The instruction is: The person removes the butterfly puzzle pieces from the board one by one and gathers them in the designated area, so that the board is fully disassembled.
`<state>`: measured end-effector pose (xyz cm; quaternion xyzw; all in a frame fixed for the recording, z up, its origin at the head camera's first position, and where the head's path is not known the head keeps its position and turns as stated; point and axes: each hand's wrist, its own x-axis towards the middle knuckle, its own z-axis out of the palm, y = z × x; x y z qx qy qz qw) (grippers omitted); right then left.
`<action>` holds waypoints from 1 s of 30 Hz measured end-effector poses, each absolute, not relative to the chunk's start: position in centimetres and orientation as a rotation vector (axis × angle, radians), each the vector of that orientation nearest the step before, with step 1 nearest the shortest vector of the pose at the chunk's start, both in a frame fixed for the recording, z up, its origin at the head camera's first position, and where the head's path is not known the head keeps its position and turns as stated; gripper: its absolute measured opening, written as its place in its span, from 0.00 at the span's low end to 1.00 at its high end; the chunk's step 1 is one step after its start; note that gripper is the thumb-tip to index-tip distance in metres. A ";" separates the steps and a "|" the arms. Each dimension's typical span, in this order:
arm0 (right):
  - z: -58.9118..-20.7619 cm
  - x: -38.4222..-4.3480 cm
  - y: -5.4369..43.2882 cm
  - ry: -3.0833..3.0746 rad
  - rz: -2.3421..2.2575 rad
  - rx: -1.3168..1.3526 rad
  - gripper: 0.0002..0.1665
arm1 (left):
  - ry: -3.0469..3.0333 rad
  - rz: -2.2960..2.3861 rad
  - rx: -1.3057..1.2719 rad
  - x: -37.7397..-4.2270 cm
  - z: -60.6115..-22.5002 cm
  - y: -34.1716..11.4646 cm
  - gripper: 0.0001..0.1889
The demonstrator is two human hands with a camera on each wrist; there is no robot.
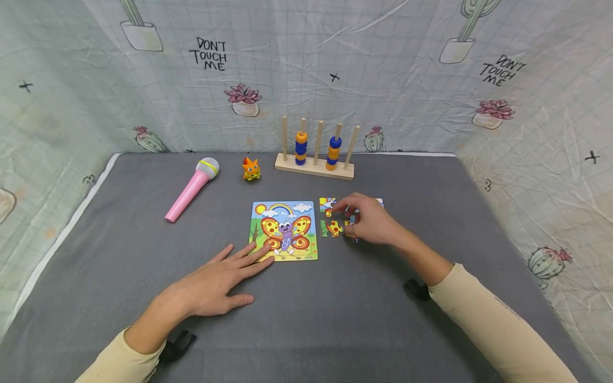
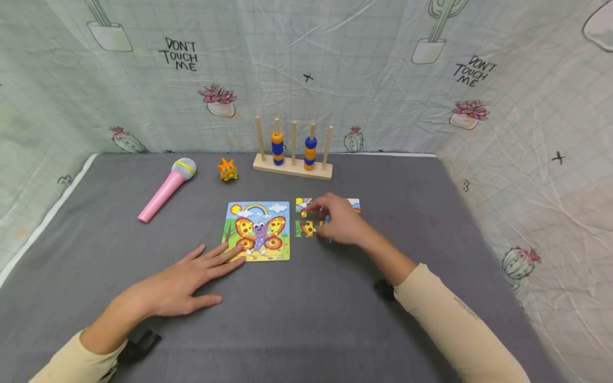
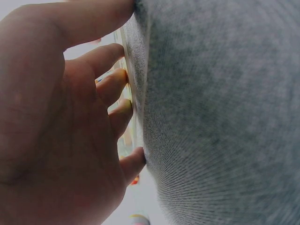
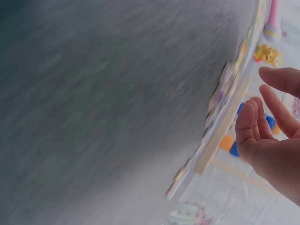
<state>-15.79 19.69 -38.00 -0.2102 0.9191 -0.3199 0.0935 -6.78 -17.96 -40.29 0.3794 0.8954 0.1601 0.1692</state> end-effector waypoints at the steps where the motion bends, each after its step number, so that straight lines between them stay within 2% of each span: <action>1: -38.0 -15.9 19.3 2.717 -0.958 -0.638 0.26 | 2.548 0.457 1.088 -6.8 -40.3 -17.9 0.43; 16: -37.4 -17.0 13.8 2.580 -0.866 -0.832 0.29 | 2.542 0.461 1.094 -6.8 -40.2 -17.9 0.43; 30: -37.9 -18.1 11.9 2.532 -0.674 -0.852 0.31 | 2.536 0.468 1.104 -7.0 -40.1 -18.0 0.44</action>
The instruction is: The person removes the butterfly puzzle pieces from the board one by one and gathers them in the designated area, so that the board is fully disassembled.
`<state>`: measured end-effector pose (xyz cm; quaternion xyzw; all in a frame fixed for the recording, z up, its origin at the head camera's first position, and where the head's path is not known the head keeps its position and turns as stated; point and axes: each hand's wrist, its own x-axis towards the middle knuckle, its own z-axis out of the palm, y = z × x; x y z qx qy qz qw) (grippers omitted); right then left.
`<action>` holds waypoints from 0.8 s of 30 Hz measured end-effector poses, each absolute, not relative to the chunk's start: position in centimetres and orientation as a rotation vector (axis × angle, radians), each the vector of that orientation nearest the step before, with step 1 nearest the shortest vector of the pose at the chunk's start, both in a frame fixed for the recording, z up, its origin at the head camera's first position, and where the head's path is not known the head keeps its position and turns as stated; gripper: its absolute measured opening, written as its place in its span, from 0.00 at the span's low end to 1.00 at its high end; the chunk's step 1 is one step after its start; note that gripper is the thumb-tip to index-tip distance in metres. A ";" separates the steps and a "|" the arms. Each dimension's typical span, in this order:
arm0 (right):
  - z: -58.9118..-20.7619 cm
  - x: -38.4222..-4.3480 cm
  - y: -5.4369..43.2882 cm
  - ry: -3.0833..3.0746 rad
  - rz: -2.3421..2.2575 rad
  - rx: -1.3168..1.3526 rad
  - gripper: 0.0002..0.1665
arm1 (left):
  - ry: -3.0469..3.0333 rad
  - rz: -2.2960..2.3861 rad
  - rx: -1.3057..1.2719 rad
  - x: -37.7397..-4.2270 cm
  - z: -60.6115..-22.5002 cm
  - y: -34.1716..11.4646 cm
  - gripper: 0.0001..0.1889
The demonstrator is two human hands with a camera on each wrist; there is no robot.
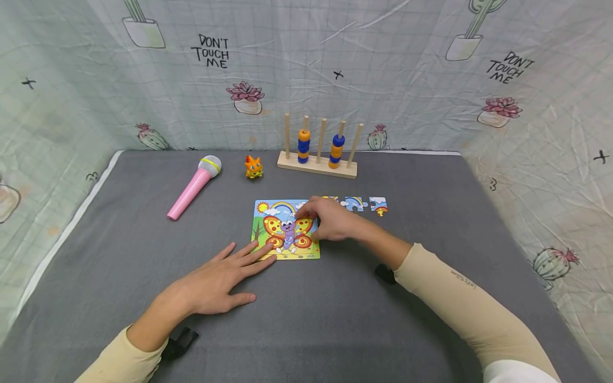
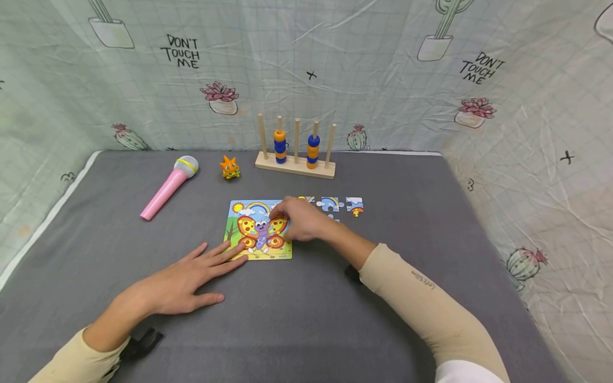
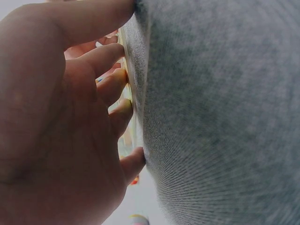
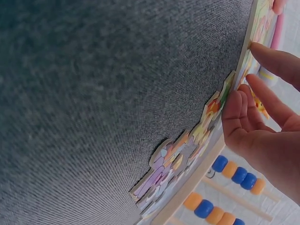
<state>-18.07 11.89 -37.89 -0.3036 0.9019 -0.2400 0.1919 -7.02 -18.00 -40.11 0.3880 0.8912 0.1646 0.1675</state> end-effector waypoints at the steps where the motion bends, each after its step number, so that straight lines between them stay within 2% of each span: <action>1: -37.9 -18.1 11.8 2.532 -0.672 -0.847 0.31 | 2.537 0.469 1.108 -7.0 -40.1 -18.0 0.44; 24: -37.8 -17.6 11.3 2.586 -0.649 -0.839 0.29 | 2.537 0.464 1.106 -6.9 -40.0 -18.1 0.43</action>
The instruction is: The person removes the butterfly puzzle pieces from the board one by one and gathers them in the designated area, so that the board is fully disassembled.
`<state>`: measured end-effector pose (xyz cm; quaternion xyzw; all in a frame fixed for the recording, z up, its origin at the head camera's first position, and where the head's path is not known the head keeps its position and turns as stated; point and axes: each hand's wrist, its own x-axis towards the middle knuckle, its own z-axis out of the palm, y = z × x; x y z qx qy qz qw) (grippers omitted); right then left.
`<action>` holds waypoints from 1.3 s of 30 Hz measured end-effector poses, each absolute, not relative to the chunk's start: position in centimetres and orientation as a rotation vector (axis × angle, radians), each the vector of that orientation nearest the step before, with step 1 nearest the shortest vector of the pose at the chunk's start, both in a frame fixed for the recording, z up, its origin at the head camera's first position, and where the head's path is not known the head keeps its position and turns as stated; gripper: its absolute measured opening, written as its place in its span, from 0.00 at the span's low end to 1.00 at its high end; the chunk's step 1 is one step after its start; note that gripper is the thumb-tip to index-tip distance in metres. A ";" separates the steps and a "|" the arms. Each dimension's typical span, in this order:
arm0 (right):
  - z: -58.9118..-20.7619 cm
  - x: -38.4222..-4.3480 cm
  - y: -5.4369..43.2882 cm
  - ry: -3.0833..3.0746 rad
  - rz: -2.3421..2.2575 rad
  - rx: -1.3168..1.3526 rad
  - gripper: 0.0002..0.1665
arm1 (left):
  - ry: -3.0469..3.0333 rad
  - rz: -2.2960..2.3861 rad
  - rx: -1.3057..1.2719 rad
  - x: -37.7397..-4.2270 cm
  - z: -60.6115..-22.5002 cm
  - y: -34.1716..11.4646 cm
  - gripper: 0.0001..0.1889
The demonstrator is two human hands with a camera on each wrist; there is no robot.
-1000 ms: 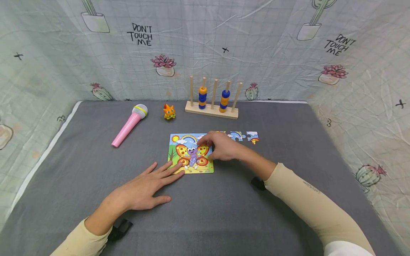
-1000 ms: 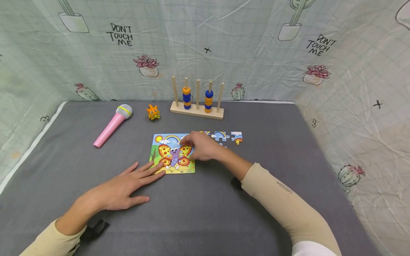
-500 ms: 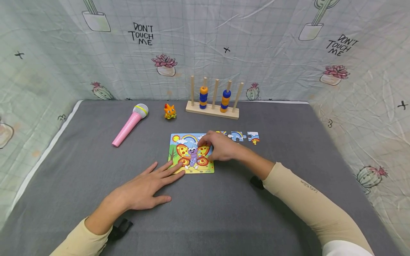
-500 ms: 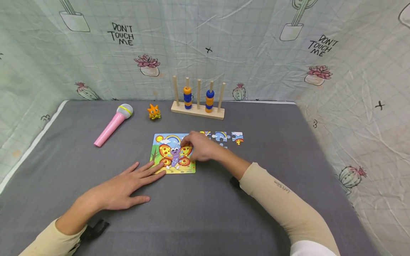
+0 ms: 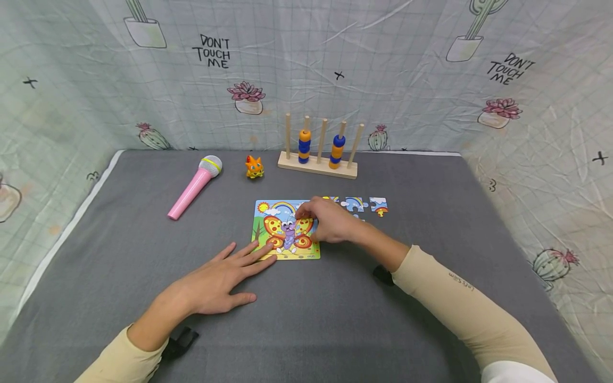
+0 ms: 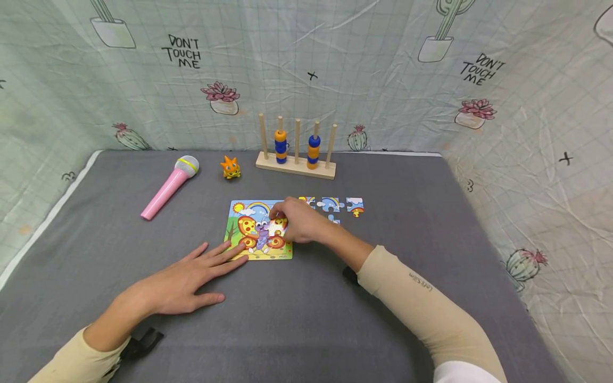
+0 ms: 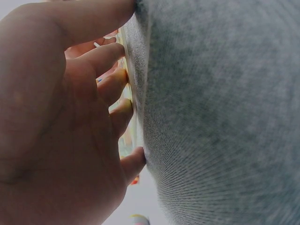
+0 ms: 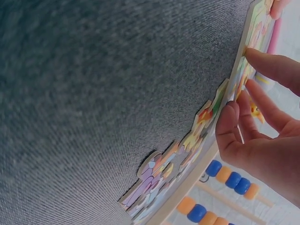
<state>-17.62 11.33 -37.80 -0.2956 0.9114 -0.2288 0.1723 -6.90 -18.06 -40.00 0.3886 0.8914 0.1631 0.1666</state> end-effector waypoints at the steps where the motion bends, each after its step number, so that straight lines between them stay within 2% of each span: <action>1: -37.8 -17.6 11.3 2.588 -0.650 -0.839 0.29 | 2.537 0.465 1.107 -6.9 -40.0 -18.1 0.43; 20: -37.9 -17.7 11.5 2.597 -0.702 -0.864 0.29 | 2.548 0.453 1.116 -6.9 -40.0 -18.0 0.43; 39: -38.7 -18.1 11.8 2.533 -0.851 -0.778 0.27 | 2.545 0.458 1.113 -6.9 -40.2 -18.0 0.43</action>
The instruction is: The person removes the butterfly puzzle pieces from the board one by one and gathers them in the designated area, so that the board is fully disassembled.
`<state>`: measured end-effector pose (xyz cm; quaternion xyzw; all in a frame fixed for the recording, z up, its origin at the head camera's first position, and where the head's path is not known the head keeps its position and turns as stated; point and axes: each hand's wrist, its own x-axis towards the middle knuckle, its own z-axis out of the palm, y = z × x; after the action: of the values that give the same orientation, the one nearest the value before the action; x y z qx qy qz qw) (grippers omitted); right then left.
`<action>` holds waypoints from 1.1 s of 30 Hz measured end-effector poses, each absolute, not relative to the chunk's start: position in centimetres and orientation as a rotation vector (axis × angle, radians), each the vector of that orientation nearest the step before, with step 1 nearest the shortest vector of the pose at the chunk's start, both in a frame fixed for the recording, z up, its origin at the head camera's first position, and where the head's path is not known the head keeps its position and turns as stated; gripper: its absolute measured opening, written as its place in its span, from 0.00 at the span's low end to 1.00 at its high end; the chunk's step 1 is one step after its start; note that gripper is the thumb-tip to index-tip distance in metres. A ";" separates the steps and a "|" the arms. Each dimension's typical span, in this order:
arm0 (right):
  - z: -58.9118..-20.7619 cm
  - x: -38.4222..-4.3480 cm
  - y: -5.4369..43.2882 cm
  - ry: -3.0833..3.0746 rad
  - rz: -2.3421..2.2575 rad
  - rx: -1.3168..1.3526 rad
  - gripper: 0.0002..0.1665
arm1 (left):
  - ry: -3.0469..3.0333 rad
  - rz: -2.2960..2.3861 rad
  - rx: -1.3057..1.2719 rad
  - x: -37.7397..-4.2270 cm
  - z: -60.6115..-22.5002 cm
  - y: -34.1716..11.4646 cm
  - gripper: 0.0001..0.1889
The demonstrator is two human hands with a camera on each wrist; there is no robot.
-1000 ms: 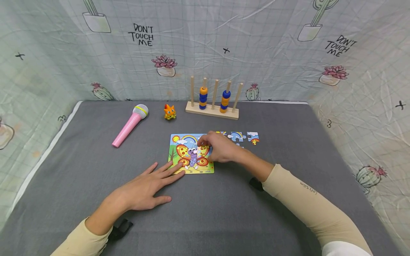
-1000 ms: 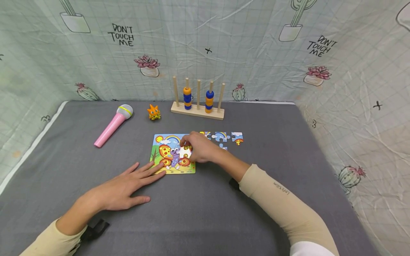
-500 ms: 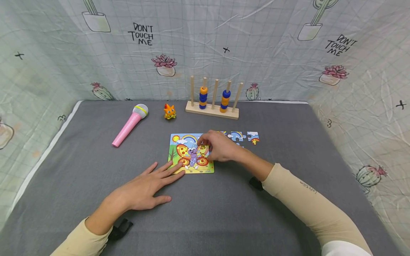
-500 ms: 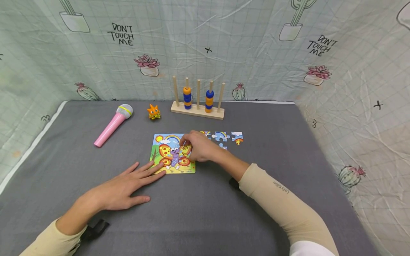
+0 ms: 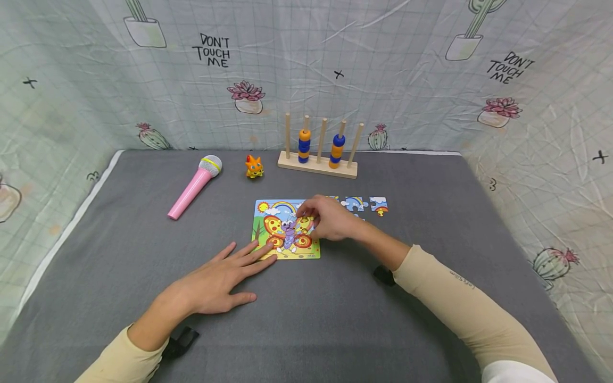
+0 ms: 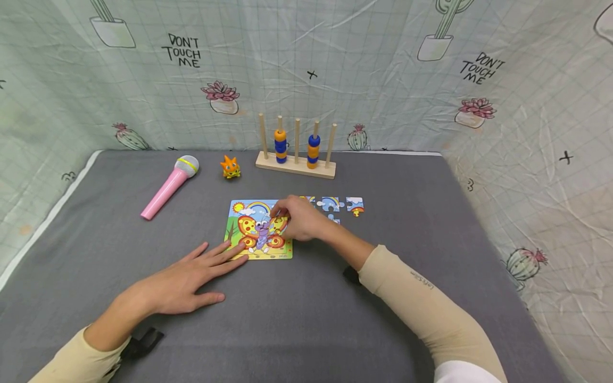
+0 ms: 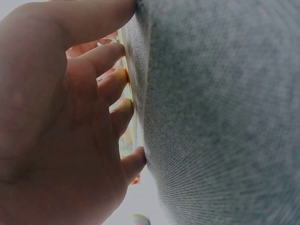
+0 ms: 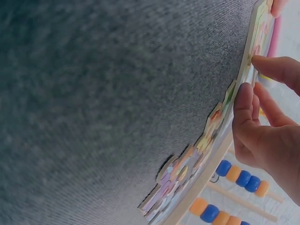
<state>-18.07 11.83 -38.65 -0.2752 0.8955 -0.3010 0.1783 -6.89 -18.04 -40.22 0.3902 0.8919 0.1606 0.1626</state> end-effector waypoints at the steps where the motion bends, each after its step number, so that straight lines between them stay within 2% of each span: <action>1: -38.7 -18.1 12.0 2.528 -0.861 -0.772 0.27 | 2.543 0.459 1.113 -6.9 -40.2 -18.0 0.43; 33: -38.5 -17.5 17.4 2.540 -1.001 -0.674 0.31 | 2.551 0.446 1.107 -6.7 -40.3 -18.0 0.43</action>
<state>-17.46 17.39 -38.51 -0.2363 0.8911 -0.3510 0.1640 -6.74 -17.98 -40.26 0.3879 0.8938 0.1561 0.1621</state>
